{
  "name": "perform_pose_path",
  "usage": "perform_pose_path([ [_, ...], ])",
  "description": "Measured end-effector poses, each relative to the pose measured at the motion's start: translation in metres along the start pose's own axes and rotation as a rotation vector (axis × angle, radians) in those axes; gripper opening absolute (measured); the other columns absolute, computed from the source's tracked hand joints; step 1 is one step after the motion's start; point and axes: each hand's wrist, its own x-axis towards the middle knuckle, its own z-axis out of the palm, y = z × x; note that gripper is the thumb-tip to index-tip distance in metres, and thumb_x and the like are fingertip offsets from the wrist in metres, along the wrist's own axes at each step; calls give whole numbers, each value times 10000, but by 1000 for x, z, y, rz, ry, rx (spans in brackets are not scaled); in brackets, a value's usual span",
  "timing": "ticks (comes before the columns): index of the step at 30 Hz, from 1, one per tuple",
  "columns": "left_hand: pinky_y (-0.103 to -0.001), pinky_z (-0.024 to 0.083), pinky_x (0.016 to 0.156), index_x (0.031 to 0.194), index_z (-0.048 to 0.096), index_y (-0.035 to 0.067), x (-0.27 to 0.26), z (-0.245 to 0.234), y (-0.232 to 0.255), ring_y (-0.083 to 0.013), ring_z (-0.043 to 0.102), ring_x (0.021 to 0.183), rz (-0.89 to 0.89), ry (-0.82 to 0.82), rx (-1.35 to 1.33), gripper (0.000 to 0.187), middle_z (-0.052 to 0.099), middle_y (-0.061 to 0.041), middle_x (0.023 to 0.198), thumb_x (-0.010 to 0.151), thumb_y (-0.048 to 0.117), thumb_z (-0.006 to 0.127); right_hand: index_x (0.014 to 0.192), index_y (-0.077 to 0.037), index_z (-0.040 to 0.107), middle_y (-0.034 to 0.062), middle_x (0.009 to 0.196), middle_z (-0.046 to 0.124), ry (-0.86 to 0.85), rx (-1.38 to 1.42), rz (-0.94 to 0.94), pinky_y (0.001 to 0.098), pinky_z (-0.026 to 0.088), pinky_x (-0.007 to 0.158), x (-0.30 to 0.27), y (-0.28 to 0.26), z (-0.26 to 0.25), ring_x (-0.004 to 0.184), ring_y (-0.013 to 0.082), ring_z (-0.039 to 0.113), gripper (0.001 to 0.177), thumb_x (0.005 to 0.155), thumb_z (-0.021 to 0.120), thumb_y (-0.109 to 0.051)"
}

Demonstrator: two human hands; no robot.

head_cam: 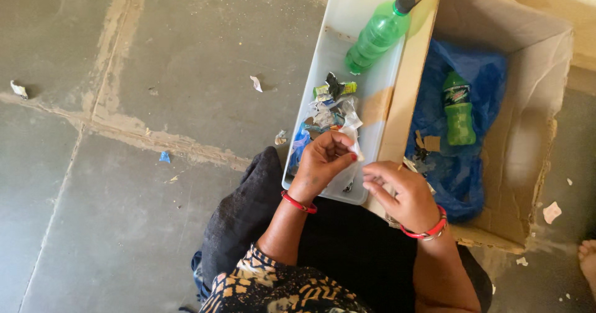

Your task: The person sits on the floor and sorts small pieces of trash from a white plastic bin into a cardboard box lined with a blue bag. They handle various wrappers and small debris by hand, moving them one at a time.

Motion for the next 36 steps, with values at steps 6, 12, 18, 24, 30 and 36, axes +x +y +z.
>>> perform_pose_path([
  [6, -221, 542, 758, 1079, 662, 32, -8, 10, 17, -53, 665, 866, -19, -95, 244, 179, 704, 5, 949, 918, 7, 738, 1132, 5, 649, 121, 999, 717, 186, 19, 30, 299, 577, 743, 7, -7, 10, 834, 203, 733, 269, 880, 738, -15],
  [12, -220, 546, 722, 1046, 674, 33, -8, 13, 22, -48, 667, 830, -18, -116, 247, 156, 707, 8, 924, 906, 22, 744, 1051, -23, 671, 109, 939, 713, 226, -21, 0, 291, 563, 739, 1, -4, 8, 832, 201, 728, 174, 890, 722, 17],
  [18, -231, 567, 798, 1061, 676, 22, -9, 13, 25, -66, 685, 894, 44, -122, 289, 184, 711, 1, 967, 887, 14, 735, 1010, -19, 665, 104, 898, 717, 217, -2, 34, 287, 561, 678, 0, -5, 15, 766, 190, 742, 177, 856, 747, 10],
  [24, -229, 552, 802, 1073, 669, 24, -11, 10, 23, -58, 664, 883, 24, -114, 266, 173, 692, 2, 973, 916, 28, 743, 969, -17, 669, 95, 871, 715, 247, -55, 24, 276, 551, 686, -1, -8, 10, 750, 172, 735, 128, 876, 755, -2],
  [30, -219, 539, 822, 1067, 655, 24, -4, 1, 20, -52, 659, 903, 53, 68, 110, 102, 691, 14, 984, 976, 37, 699, 1121, -3, 676, 112, 1014, 725, 516, -134, 3, 255, 561, 779, -26, 4, -34, 862, 164, 725, 145, 1012, 760, 41],
  [36, -237, 552, 780, 1057, 674, 24, -2, 3, 29, -80, 666, 851, 61, 208, 335, 107, 712, -4, 949, 956, 45, 700, 1159, -21, 686, 149, 1076, 733, 431, -627, 150, 318, 558, 821, -40, 35, -81, 937, 249, 736, 134, 1050, 764, -31],
])
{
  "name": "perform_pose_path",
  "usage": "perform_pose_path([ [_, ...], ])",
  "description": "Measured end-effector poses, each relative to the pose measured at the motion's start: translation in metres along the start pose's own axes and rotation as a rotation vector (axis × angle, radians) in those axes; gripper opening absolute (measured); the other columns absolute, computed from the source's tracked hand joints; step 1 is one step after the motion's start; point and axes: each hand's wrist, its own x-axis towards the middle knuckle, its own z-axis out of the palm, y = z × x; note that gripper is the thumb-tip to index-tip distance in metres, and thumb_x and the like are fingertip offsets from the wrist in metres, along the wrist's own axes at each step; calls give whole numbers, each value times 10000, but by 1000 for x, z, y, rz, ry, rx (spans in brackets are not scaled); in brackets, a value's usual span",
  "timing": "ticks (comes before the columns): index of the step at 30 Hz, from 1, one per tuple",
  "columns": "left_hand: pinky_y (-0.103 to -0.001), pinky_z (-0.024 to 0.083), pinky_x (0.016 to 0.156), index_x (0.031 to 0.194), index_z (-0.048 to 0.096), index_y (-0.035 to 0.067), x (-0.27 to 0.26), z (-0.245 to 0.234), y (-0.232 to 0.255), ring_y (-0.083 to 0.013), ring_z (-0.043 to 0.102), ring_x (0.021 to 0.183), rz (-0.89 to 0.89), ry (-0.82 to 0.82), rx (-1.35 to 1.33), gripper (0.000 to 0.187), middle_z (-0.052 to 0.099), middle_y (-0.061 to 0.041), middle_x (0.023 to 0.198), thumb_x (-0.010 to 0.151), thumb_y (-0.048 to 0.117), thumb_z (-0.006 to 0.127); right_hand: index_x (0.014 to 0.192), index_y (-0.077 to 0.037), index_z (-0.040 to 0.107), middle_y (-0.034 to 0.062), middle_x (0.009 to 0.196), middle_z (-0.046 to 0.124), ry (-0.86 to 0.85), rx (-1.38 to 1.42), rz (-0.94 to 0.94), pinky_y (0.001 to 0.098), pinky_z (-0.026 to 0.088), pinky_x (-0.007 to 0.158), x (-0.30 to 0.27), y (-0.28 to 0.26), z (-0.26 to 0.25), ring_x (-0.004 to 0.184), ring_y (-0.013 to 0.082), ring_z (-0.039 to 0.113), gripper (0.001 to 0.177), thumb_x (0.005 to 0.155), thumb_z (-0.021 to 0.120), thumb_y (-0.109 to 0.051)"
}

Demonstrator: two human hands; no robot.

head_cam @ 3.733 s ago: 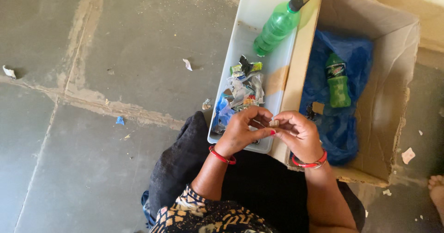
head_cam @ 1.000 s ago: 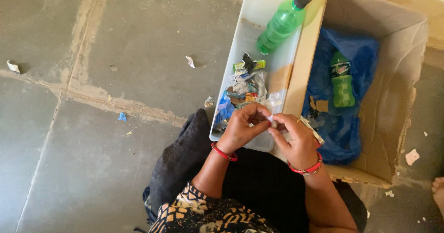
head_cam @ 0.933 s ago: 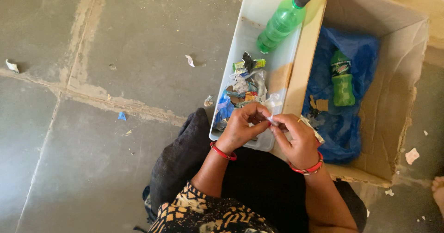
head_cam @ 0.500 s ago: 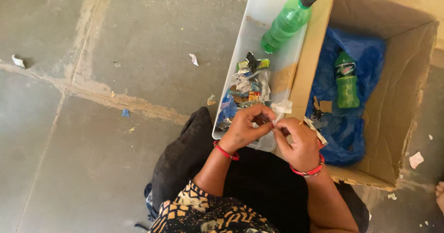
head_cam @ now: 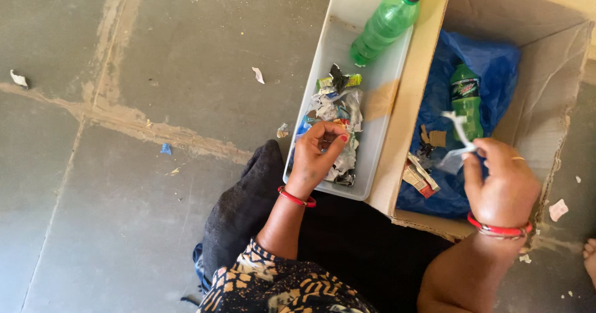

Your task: The person sits on the floor and sorts small pieces of trash from a white plastic bin into a cardboard box lined with a blue bag. They handle various wrappers and small debris by hand, moving them one at a time.

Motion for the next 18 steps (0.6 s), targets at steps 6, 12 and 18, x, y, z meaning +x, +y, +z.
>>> perform_pose_path([
  [6, -386, 557, 843, 1108, 699, 47, 3, 10, -26, -288, 688, 1011, 144, -90, 713, 250, 694, -136, 1127, 882, 137, 757, 1159, -49, 688, 120, 1028, 726, -96, 78, 6, 316, 565, 790, 3, -1, 4, 906, 237, 725, 184, 1014, 791, -97],
  [12, -531, 454, 1011, 943, 773, 52, 5, 23, -65, -472, 423, 1370, 236, -370, 1254, 239, 502, -213, 1445, 751, 190, 737, 1169, -58, 697, 110, 990, 735, -98, 81, -20, 315, 564, 762, 5, -14, 7, 877, 230, 727, 217, 981, 796, -102],
  [18, -596, 373, 1056, 974, 803, 82, 1, 24, -82, -460, 446, 1381, 54, -539, 1422, 267, 636, -184, 1326, 778, 185, 655, 1141, -65, 693, 96, 1010, 734, -116, 131, -28, 315, 563, 756, 8, -23, 10, 901, 222, 732, 179, 992, 779, -113],
])
